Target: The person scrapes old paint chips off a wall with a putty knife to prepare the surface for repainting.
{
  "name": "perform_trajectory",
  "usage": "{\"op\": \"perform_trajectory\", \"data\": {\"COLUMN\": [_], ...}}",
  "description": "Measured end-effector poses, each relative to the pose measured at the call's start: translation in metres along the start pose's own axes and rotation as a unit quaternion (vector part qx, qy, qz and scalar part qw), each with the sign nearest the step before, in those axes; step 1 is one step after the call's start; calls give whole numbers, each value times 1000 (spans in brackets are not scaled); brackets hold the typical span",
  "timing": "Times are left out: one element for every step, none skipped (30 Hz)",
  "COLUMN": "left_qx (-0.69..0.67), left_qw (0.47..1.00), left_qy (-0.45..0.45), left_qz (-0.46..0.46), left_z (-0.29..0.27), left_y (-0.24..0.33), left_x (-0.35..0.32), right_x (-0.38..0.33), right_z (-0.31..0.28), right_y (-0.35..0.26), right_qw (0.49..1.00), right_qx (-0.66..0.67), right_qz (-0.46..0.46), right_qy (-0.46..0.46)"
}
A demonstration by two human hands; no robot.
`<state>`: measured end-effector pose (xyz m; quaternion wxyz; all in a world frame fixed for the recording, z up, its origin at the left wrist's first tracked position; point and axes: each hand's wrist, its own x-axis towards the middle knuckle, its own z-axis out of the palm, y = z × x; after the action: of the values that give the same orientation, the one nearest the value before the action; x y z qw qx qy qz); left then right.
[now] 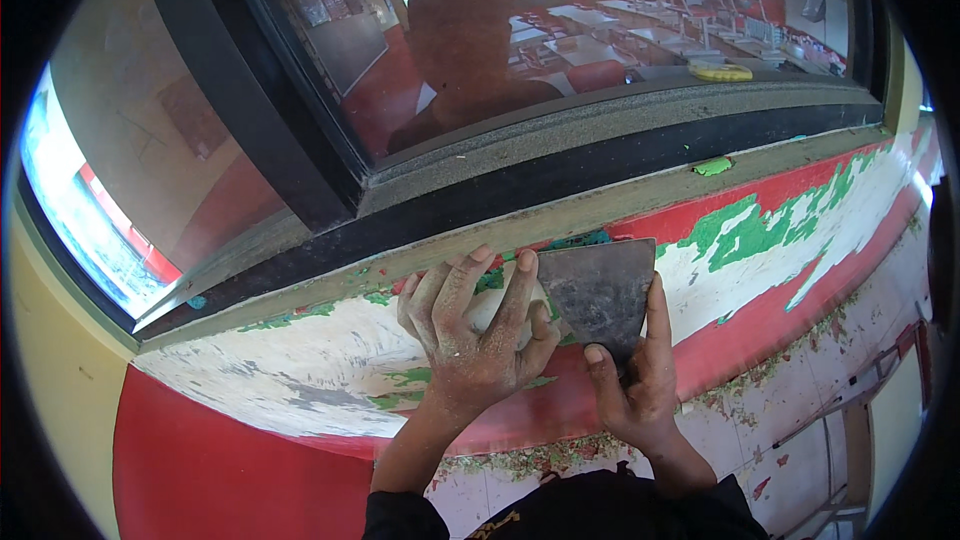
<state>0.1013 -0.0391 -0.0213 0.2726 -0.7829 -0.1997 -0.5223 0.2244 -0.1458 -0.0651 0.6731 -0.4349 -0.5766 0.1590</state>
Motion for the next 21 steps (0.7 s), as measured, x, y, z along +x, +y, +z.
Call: {"op": "perform_trajectory", "data": {"left_qx": [-1, -1, -4, -6, -7, -10, -14, -14, -29, -45, -45, -61, -78, -79, -108, -138, -137, -133, -129, -128, -117], "left_qw": [1000, 1000, 1000, 1000, 1000, 1000, 1000, 1000, 999, 999, 999, 998, 997, 997, 994, 990, 990, 991, 991, 991, 993], "left_qy": [1, 1, 0, -1, 0, -3, -6, -6, -17, -28, -27, -22, -16, -16, 8, 31, 31, 24, 18, 18, 12], "left_qz": [2, 2, 7, 13, 13, 18, 22, 22, 17, 12, 12, 12, 11, 12, -2, -15, -15, -15, -15, -15, -6], "left_z": [-1, -1, -2, -3, -4, -5, -7, -9, -11, -13, -14, -16, -16, -15, -13, -11, -12, -13, -14, -14, -13], "left_y": [-2, -2, -3, -3, -3, -4, -5, -5, -5, -6, -7, -8, -10, -11, -12, -12, -12, -12, -12, -12, -12], "left_x": [1, 1, 3, 4, 6, 9, 11, 13, 15, 18, 20, 22, 23, 24, 26, 27, 29, 31, 32, 32, 32], "right_x": [0, -1, 0, 1, 2, 3, 4, 5, 6, 6, 6, 6, 5, 4, 4, 3, 2, 2, 1, 1, 0], "right_z": [-1, -1, -1, -1, 0, 1, 3, 4, 4, 4, 4, 4, 5, 5, 4, 3, 3, 2, 0, -1, -1], "right_y": [-1, -2, -2, -1, -1, -1, 0, 0, -2, -3, -5, -5, -5, -6, -6, -6, -7, -7, -7, -7, -6], "right_qw": [1000, 1000, 1000, 1000, 1000, 1000, 1000, 998, 998, 999, 998, 998, 997, 995, 995, 993, 991, 991, 995, 998, 998], "right_qx": [5, 9, 9, 2, -4, -4, -9, -15, -15, 8, 30, 29, 50, 71, 69, 74, 81, 81, 39, -4, -3], "right_qz": [11, 23, 23, 9, -4, -4, -7, -11, -11, 7, 24, 24, 24, 23, 22, 20, 19, 19, 17, 14, 13], "right_qy": [-7, -14, -14, -8, -2, -2, 25, 52, 52, 48, 45, 46, 58, 71, 72, 89, 105, 105, 87, 69, 69]}}
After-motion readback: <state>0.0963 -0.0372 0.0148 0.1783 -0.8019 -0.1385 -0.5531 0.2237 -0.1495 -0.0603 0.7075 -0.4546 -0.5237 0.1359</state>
